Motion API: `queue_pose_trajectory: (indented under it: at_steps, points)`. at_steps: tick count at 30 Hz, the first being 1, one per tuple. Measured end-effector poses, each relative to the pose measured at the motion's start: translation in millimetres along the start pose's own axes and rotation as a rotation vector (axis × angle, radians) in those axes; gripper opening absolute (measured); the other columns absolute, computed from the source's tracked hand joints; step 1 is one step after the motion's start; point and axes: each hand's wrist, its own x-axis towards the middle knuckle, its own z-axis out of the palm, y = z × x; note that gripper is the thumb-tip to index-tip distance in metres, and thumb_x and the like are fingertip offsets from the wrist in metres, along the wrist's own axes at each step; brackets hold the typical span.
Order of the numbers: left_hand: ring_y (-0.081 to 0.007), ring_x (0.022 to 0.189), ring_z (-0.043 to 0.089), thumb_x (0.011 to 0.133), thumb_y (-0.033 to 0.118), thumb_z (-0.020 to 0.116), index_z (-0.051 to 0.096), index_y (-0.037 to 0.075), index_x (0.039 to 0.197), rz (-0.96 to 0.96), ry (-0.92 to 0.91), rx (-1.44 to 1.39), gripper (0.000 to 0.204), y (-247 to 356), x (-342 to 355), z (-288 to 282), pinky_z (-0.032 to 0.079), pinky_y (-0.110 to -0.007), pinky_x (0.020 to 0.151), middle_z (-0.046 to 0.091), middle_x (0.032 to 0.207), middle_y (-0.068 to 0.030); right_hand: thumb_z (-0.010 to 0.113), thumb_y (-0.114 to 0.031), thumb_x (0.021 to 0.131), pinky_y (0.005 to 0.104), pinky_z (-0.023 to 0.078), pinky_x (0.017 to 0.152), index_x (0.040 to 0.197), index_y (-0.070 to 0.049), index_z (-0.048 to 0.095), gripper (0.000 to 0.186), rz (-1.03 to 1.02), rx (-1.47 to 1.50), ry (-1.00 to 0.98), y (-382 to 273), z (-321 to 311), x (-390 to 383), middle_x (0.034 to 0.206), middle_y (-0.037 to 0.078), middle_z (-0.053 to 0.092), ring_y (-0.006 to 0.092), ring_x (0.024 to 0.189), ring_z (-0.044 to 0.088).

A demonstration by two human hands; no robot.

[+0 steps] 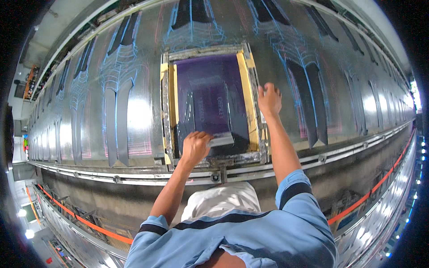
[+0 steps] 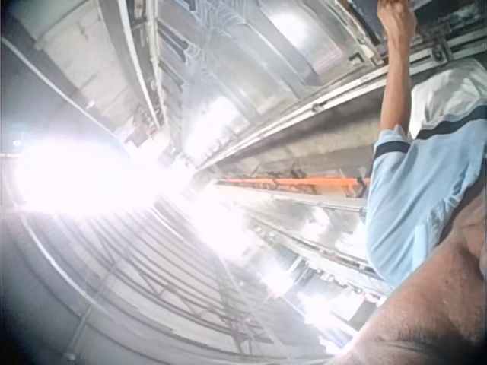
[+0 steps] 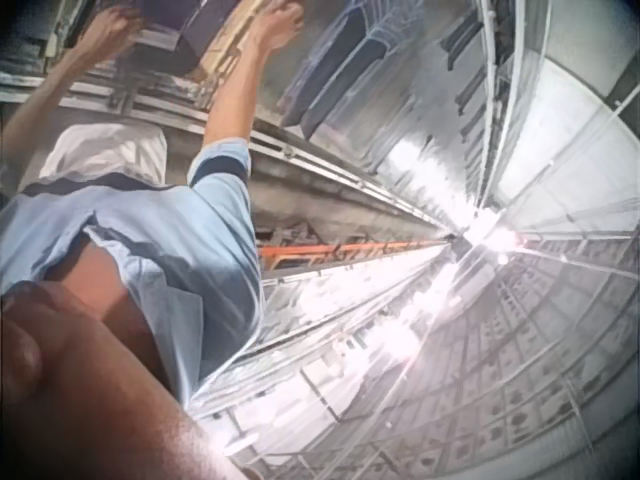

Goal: The person uses a squeegee to spread ink across a screen-printing frame, repeatedly pulling the ink from top to bottom to coat the mesh. The person occasionally lifts the squeegee and repositions it to continue the process.

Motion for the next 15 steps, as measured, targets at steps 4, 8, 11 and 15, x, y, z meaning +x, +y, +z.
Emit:
queue_pose_trajectory:
  at_steps: [4, 8, 11, 15]
  points:
    - [-0.0309, 0.088, 0.073, 0.069, 0.010, 0.081, 0.078, 0.010, 0.098, -0.086, -0.074, -0.127, 0.030, -12, 25, -24, 0.059, -0.042, 0.078, 0.076, 0.096, -0.0111, 0.065, -0.032, 0.097, 0.0509, 0.051, 0.071, 0.087, -0.005, 0.061, 0.029, 0.090, 0.309, -0.133, 22, 14, -6, 0.084, 0.019, 0.072, 0.0451, 0.083, 0.068]
    - [-0.0320, 0.087, 0.073, 0.069, 0.009, 0.081, 0.078, 0.010, 0.099, 0.041, 0.140, -0.045, 0.030, -50, 82, -44, 0.059, -0.042, 0.076, 0.076, 0.096, -0.0118, 0.065, -0.030, 0.097, 0.0536, 0.050, 0.069, 0.087, -0.004, 0.057, 0.029, 0.094, 0.385, -0.091, 7, 3, -11, 0.081, 0.021, 0.069, 0.0476, 0.082, 0.066]
    - [-0.0327, 0.090, 0.072, 0.072, 0.013, 0.082, 0.078, 0.008, 0.098, 0.064, 0.151, -0.050, 0.027, -68, 135, -58, 0.058, -0.042, 0.078, 0.076, 0.096, -0.0112, 0.067, -0.027, 0.096, 0.0539, 0.048, 0.067, 0.086, -0.004, 0.057, 0.027, 0.098, 0.406, -0.061, 5, -12, -13, 0.079, 0.023, 0.067, 0.0496, 0.081, 0.064]
    - [-0.0328, 0.089, 0.071, 0.074, 0.009, 0.077, 0.078, 0.009, 0.091, 0.098, 0.204, -0.026, 0.017, -71, 156, -58, 0.057, -0.043, 0.081, 0.076, 0.093, -0.0106, 0.068, -0.026, 0.096, 0.0517, 0.048, 0.064, 0.084, -0.003, 0.056, 0.029, 0.071, 0.455, -0.031, 9, -15, -7, 0.075, 0.023, 0.065, 0.0499, 0.078, 0.064]
